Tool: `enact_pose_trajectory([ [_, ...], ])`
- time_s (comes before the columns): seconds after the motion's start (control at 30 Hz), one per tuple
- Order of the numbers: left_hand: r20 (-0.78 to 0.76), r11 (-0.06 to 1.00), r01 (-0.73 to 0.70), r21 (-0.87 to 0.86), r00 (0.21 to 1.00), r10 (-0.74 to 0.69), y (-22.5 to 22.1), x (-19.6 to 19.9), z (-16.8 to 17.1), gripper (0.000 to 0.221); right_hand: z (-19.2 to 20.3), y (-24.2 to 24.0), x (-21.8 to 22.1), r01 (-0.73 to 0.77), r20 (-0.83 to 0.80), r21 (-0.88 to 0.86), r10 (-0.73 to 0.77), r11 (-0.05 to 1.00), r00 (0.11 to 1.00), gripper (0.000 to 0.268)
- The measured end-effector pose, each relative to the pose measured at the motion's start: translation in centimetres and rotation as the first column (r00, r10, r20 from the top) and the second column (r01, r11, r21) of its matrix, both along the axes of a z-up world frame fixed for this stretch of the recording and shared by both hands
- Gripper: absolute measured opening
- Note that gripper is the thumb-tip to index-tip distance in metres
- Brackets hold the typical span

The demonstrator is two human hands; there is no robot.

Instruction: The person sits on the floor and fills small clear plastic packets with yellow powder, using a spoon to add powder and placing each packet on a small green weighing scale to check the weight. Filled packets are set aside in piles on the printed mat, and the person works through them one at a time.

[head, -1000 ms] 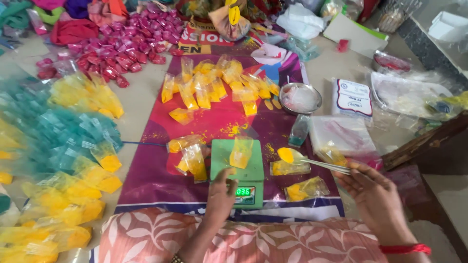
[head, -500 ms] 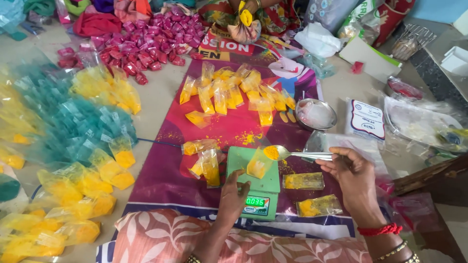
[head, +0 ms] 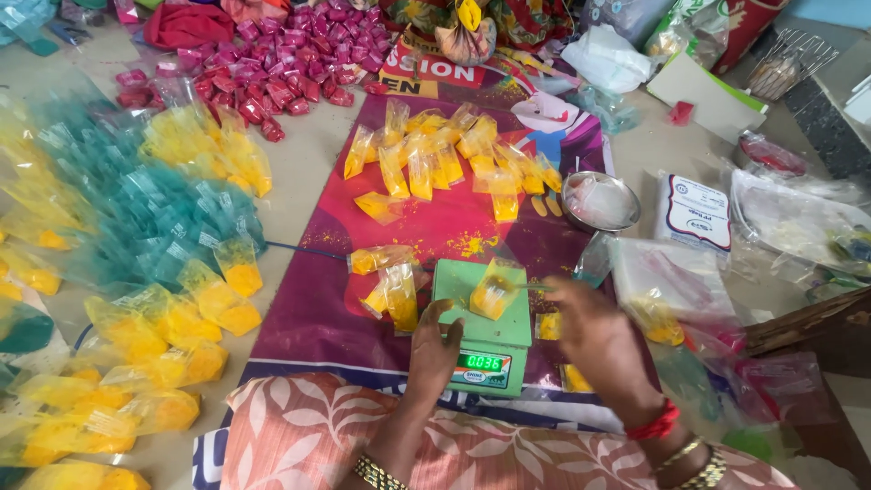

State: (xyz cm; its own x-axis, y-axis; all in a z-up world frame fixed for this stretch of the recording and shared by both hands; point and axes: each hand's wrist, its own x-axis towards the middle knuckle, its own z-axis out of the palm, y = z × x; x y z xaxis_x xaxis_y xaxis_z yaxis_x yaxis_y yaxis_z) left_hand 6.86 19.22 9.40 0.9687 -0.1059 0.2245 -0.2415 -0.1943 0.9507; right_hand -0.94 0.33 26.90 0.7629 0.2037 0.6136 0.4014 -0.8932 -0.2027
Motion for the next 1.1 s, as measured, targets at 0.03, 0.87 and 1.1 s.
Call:
enact_pose_trajectory([
  [0.03, -0.003, 1.000, 0.001, 0.003, 1.000, 0.000, 0.2, 0.0, 0.0, 0.037, -0.4, -1.4, -0.3, 0.001, -0.003, 0.003, 0.000, 1.000, 1.000, 0.032],
  [0.87, -0.291, 0.998, 0.001, -0.067, 0.957, -0.021, 1.1, -0.4, -1.2, 0.033, -7.3, -18.5, -15.4, 0.144, -0.186, 0.974, -0.250, -0.175, 0.950, 0.018],
  [1.1, -0.312, 0.997, 0.010, -0.081, 0.949, -0.034, 1.0, -0.3, -1.3, 0.031, -7.0, -18.1, -15.2, 0.151, -0.198, 0.970, -0.254, -0.193, 0.947, 0.017],
])
